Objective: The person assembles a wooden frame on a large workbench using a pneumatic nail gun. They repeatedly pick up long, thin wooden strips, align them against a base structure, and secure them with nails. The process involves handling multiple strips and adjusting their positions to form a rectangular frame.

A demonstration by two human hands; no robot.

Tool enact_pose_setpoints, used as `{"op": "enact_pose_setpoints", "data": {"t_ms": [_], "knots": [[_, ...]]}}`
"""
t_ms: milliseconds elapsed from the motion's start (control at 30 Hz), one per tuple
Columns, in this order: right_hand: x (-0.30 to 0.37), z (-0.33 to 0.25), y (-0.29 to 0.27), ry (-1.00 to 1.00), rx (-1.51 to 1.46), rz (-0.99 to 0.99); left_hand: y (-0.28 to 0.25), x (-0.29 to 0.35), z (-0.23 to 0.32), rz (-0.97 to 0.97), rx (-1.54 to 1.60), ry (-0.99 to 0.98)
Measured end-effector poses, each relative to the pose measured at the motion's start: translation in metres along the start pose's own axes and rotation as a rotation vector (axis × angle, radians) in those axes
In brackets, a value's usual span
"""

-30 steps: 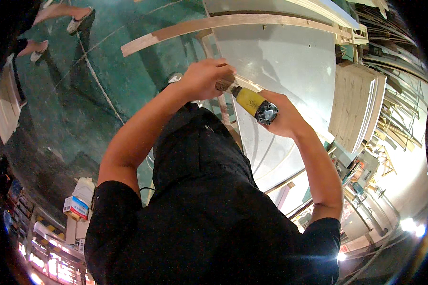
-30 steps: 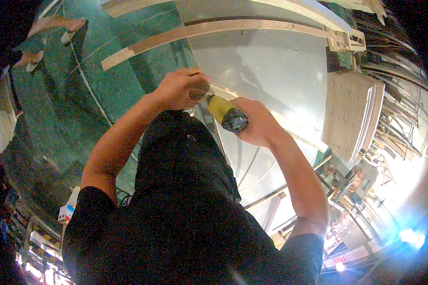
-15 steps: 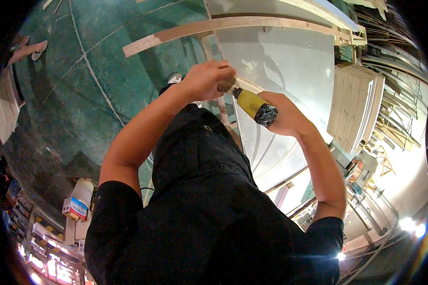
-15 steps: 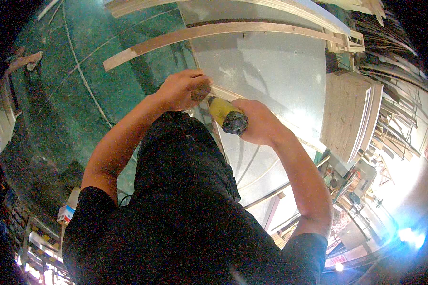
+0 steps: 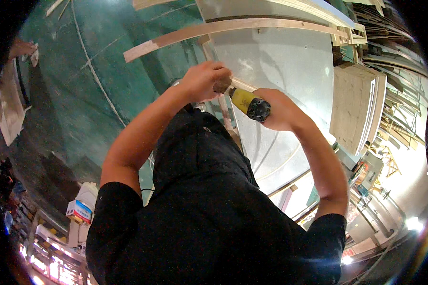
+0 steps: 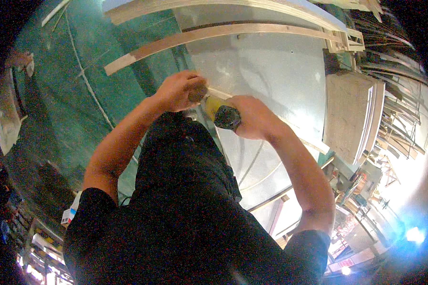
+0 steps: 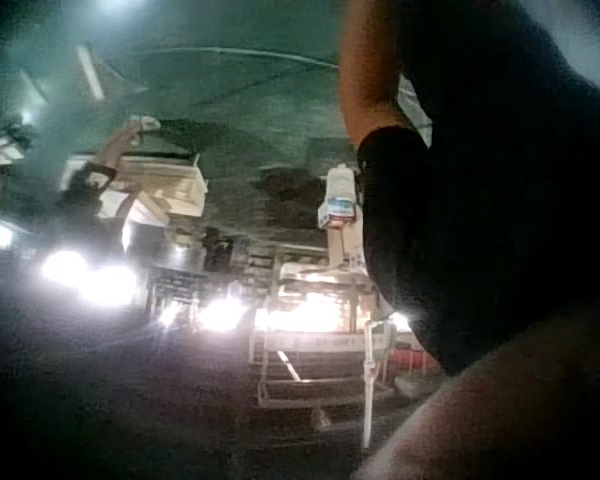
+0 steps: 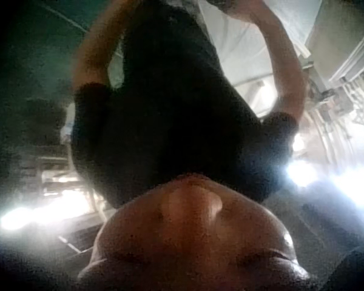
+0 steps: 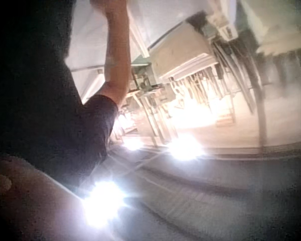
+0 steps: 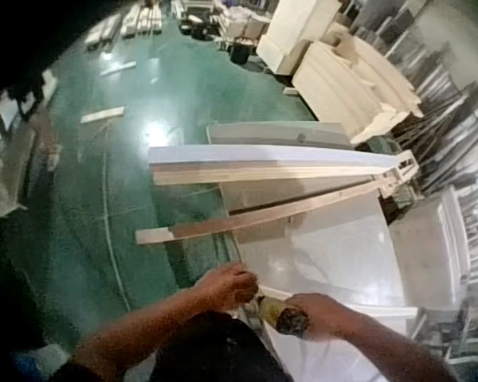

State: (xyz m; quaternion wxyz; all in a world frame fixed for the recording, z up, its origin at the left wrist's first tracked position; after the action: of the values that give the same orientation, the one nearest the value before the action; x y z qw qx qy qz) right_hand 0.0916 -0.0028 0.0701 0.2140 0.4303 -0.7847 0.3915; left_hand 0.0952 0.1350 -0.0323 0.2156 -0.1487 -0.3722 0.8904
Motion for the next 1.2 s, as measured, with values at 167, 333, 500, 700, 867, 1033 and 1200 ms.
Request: {"op": "enact_pose_setpoints", "data": {"t_ms": [167, 333, 500, 700, 867, 1033, 1200], "knots": [[0.066, 0.111, 0.005, 0.245, -0.236, 0.202, 0.008, -0.002, -0.003, -0.06, -0.104, 0.007], [0.176, 0.185, 0.003, 0.419, -0.579, 0.385, -0.022, -0.013, 0.045, -0.21, -0.558, -0.087], [0.253, 0.266, -0.013, 0.407, -0.327, 0.388, 0.064, -0.06, 0.162, -0.379, -0.623, 0.118], [0.273, 0.304, -0.029, 0.23, -0.225, 0.408, 0.197, -0.142, 0.237, -0.5, -0.598, 0.12], [0.257, 0.266, -0.025, 0.192, -0.253, 0.441, 0.201, -0.13, 0.22, -0.355, -0.63, 0.203], [0.232, 0.259, 0.002, 0.101, -0.192, 0.366, 0.189, -0.095, 0.208, -0.396, -0.704, 0.288], [0.21, 0.234, 0.017, 0.021, -0.263, 0.275, 0.179, -0.068, 0.199, -0.439, -0.718, 0.351]]}}
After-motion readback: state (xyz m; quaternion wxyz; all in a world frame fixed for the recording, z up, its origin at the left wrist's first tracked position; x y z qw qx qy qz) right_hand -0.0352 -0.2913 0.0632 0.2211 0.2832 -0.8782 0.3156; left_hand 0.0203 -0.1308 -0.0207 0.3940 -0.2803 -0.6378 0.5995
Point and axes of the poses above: each hand's wrist, its own x-axis away from the middle knuckle, its own y-axis out of the palm, z = x × y, the point moved 9 cm from there along -x, towards the middle knuckle, and after that the axes turned 15 degrees about -x, right-handed, at the moved point
